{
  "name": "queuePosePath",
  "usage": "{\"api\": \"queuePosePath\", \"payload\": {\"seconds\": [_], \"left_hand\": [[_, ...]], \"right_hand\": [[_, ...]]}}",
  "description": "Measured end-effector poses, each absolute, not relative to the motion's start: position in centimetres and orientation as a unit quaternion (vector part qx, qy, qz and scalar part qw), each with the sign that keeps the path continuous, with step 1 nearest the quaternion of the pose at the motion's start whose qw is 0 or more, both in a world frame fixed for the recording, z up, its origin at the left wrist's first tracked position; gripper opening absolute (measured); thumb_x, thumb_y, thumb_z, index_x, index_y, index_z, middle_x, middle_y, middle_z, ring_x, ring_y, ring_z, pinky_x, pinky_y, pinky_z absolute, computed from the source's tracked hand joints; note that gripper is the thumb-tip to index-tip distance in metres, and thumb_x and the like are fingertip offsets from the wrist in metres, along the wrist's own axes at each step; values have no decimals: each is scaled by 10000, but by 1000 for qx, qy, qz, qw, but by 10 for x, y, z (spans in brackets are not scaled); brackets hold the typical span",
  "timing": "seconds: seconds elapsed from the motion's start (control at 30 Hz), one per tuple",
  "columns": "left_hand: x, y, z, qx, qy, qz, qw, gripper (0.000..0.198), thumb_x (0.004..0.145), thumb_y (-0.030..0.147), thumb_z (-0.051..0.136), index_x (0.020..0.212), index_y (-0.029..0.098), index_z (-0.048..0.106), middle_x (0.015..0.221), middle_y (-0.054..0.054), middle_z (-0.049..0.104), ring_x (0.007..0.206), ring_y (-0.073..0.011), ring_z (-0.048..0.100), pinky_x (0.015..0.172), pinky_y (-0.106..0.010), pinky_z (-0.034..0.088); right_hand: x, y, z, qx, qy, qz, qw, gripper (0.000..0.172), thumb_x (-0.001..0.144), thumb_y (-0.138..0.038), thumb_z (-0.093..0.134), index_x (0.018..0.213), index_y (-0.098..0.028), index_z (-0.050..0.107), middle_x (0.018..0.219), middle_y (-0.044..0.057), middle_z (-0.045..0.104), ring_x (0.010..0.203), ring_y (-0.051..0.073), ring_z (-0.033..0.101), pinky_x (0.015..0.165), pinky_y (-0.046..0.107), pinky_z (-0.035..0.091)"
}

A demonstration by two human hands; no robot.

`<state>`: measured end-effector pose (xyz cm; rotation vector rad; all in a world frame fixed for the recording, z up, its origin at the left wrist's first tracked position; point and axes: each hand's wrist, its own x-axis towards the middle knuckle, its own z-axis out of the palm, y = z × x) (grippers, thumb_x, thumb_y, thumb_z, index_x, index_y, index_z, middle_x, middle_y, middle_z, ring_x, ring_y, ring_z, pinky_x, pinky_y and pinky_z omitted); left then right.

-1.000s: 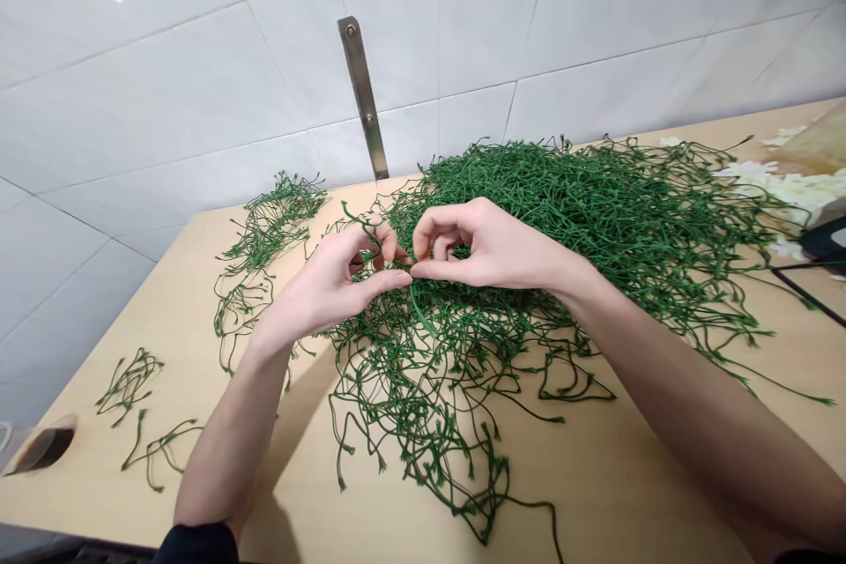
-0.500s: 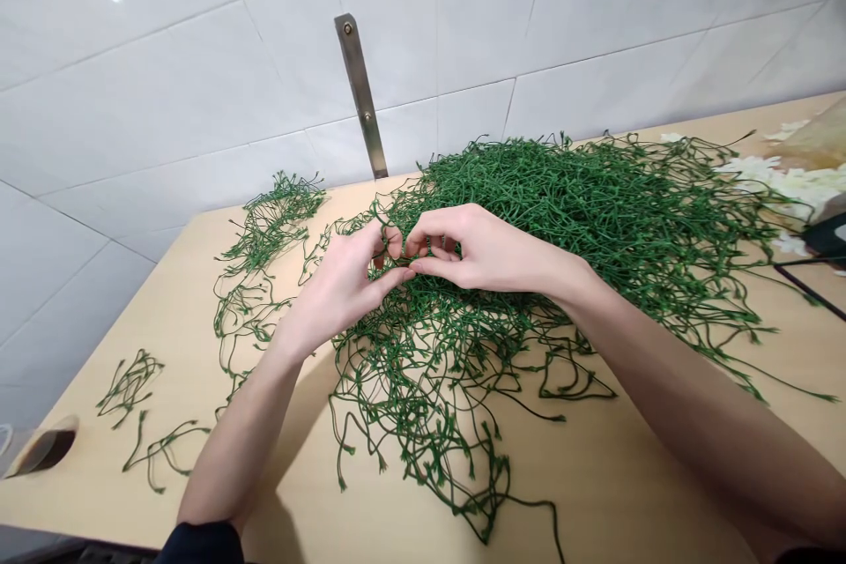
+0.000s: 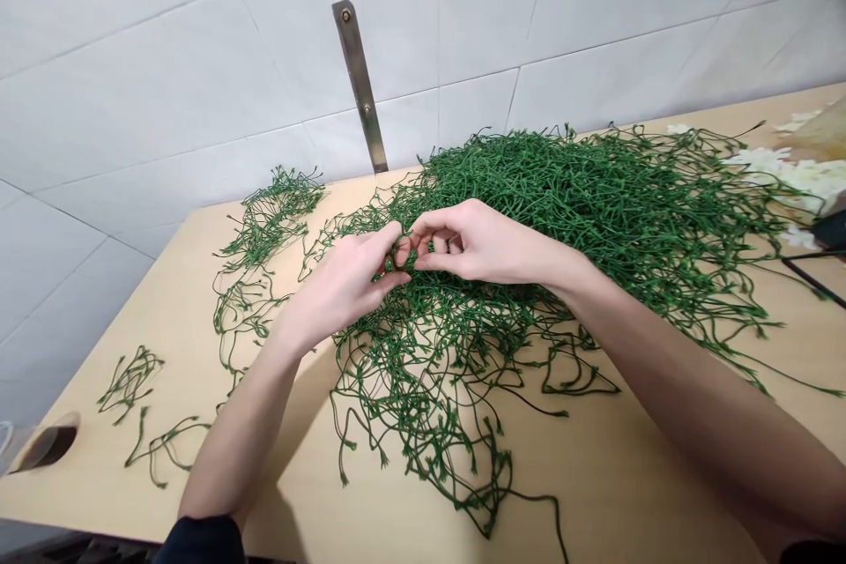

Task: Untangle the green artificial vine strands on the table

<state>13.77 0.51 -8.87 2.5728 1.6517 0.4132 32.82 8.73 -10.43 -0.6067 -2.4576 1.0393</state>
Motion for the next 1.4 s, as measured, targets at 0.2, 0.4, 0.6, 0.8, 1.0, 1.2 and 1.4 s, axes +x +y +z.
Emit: {"api": "queuePosePath", "payload": {"seconds": [0.2, 0.4, 0.6, 0.8, 1.0, 1.2, 1.4], "left_hand": [[140, 4, -91, 829, 554, 75, 8, 89, 882, 192, 560, 882, 199, 471, 645, 29, 528, 526, -112, 460, 490, -232, 306], [141, 5, -91, 820, 571, 43, -13, 93, 859, 188, 568, 891, 200, 481, 570, 39, 479, 474, -115, 408, 466, -242, 250], [142, 4, -91, 827, 559, 49, -6, 81, 891, 246, 548, 890, 190, 489, 557, 45, 470, 460, -110, 404, 463, -247, 235], [143, 4, -91, 842, 531, 85, 25, 120, 921, 278, 525, 840, 192, 502, 572, 53, 483, 469, -92, 392, 494, -239, 280], [145, -2, -81, 852, 513, 93, 35, 168, 889, 173, 525, 730, 197, 477, 519, 70, 395, 447, -80, 318, 484, -245, 242], [150, -22, -67, 868, 494, 43, -26, 189, 890, 135, 471, 720, 191, 531, 480, 67, 324, 422, -89, 258, 450, -255, 191], [150, -27, -65, 870, 492, 5, -38, 202, 810, 43, 452, 768, 194, 580, 489, 55, 420, 417, -94, 328, 456, -261, 219]], "right_hand": [[327, 76, -102, -193, -939, 218, 182, 205, 909, -138, 539, 878, -129, 742, 834, 60, 608, 733, 141, 531, 711, 301, 406], [326, 69, -99, -215, -938, 213, 171, 185, 912, -108, 540, 853, -113, 716, 774, 62, 628, 716, 152, 559, 725, 303, 395], [326, 71, -100, -205, -936, 215, 190, 138, 897, -211, 612, 865, -137, 724, 742, 43, 642, 676, 142, 544, 668, 282, 374], [330, 83, -103, -167, -964, 91, 187, 220, 940, -202, 529, 831, -129, 705, 770, 47, 633, 652, 134, 519, 610, 284, 349], [337, 84, -97, -108, -966, 105, 210, 298, 954, -225, 476, 806, -152, 724, 807, 64, 671, 715, 159, 577, 664, 304, 399], [337, 73, -86, -65, -968, 150, 189, 345, 933, -166, 441, 703, -158, 698, 725, 37, 634, 589, 118, 499, 588, 297, 352], [334, 79, -89, -76, -968, 162, 175, 332, 937, -171, 472, 696, -151, 699, 718, 29, 628, 578, 96, 478, 603, 289, 379]]}}
